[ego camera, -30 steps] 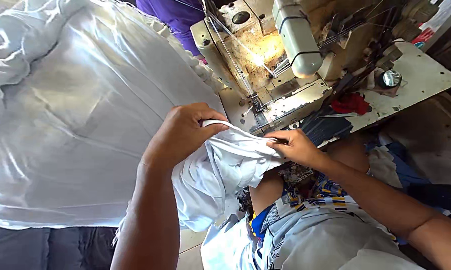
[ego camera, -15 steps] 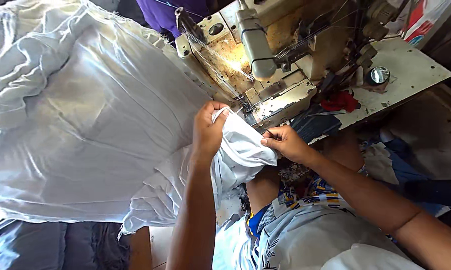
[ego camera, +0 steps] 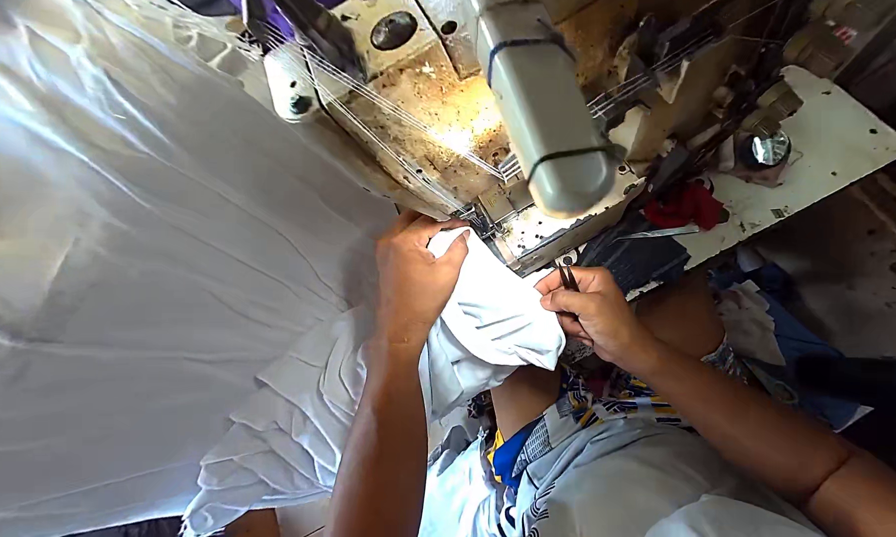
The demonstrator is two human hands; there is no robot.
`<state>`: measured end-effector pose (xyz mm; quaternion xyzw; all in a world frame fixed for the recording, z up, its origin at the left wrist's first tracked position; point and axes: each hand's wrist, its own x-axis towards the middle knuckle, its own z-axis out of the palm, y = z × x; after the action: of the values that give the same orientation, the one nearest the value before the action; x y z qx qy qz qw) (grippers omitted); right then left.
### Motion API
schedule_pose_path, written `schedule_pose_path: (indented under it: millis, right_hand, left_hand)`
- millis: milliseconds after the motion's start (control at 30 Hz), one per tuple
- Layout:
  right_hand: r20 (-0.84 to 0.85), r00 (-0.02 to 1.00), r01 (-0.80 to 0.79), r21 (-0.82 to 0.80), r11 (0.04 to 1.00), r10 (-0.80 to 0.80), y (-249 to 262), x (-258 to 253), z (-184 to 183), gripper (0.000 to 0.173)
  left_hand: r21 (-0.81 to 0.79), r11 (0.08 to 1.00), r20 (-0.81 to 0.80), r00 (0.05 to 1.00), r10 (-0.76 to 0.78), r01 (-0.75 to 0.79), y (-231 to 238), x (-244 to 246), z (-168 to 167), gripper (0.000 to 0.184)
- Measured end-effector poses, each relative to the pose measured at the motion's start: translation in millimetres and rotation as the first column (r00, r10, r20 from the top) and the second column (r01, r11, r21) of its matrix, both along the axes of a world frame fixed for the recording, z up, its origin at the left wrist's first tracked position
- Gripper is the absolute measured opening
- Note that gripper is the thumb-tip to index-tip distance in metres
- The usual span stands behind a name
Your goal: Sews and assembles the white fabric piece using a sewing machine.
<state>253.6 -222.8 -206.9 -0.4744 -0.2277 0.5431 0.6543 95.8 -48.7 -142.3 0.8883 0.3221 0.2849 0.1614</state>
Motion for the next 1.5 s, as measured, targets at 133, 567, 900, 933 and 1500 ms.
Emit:
schedule_pose_path:
  millis: [133,567,900,933,1500]
  right_hand:
    - [0.135,0.986,0.071,0.188,0.980,-0.098,1,-5,-2,0.019]
    - [0.143,0.986,0.050,0.256,0.966,-0.089,21,-2,10,0.025]
    - [0.156,0.981,0.080,0.214,0.973,-0.115,21,-4,16,0.022]
    - [0.167,0.978,0.084,0.228,0.970,-0.124,25,-5,14,0.023]
    - [0.170,0.980,0.053,0.267,0.962,-0.101,31,-4,10,0.023]
  left_hand:
    - [0.011,0.997,-0.022,0.996,0.082,-0.082,15,8,-4,0.028]
    - [-0.081,0.992,0.142,0.986,-0.084,0.096,61,34,-2,0.061]
    - [-0.174,0.982,0.121,0.991,-0.053,0.073,54,37,9,0.060]
    - [-0.157,0.987,0.147,0.989,-0.018,0.042,56,39,2,0.063]
    - [-0.206,0.945,0.394,0.905,-0.158,0.254,74,40,-21,0.072]
